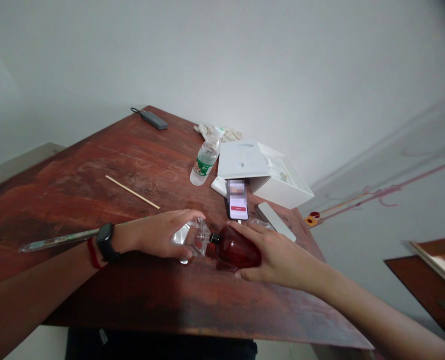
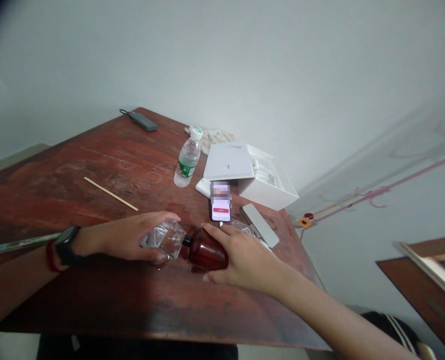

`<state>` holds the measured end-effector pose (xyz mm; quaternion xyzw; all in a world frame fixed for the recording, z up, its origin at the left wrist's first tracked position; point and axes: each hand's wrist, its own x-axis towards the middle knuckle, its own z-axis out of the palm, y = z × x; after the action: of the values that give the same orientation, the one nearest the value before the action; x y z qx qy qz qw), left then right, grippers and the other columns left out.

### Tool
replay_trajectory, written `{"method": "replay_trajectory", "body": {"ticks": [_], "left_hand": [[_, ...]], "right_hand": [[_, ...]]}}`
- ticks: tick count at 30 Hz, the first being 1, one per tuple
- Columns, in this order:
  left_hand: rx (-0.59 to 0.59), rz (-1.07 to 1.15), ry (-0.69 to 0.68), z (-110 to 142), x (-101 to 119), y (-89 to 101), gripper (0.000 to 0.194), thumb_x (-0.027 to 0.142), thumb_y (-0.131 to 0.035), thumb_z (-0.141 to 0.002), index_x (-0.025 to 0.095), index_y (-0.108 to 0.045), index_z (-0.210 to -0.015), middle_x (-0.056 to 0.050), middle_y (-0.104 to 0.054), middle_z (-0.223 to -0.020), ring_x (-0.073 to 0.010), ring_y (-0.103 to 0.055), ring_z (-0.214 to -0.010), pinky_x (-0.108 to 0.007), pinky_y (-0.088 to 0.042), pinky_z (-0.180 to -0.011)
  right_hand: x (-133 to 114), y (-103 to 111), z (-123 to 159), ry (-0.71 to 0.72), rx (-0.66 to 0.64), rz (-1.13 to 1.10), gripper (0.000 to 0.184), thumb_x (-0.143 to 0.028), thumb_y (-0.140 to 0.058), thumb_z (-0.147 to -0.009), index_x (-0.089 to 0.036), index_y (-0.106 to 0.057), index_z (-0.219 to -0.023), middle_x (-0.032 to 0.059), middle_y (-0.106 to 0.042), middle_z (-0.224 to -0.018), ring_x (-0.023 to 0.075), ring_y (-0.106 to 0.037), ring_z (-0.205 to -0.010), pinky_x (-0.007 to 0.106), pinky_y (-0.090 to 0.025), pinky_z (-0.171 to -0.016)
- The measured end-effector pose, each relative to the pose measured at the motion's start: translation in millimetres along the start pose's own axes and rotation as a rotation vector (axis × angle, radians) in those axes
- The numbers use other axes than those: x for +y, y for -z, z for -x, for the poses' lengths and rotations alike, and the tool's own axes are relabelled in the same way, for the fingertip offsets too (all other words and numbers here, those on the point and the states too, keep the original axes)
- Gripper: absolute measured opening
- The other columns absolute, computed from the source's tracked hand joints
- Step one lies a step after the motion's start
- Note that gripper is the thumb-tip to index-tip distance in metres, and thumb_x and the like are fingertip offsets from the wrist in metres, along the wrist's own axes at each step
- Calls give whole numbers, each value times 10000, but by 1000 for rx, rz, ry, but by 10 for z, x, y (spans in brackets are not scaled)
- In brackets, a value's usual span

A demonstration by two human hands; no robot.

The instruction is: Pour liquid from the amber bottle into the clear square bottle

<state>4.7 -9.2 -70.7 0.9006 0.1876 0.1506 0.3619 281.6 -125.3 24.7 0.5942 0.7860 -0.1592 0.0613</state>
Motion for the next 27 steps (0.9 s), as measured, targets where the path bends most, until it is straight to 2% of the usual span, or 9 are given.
{"method": "replay_trajectory", "body": {"ticks": [7, 27], "left_hand": [[-20, -1, 27, 0, 25, 15, 790, 385, -857, -833, 196, -448, -1482, -152, -596, -1525, -350, -614, -1374, -449, -486, -1148], [-17, -3, 16, 0, 57, 37, 759, 365, -856, -819, 198, -469, -1450, -141, -633, -1472, -348, -643, -1333, -443, -504, -1127]], "right_hand": [[13, -4, -11, 6, 12, -18, 987, -415, -862, -746, -245, -455, -1628, 159, -636, -1519, 379, -711, -1224, 524, -574, -1029], [33, -16, -8, 32, 35, -9, 966, -422, -861, -749, -254, -472, -1617, 158, -668, -1475, 383, -717, -1214, 536, -569, -1034]]}}
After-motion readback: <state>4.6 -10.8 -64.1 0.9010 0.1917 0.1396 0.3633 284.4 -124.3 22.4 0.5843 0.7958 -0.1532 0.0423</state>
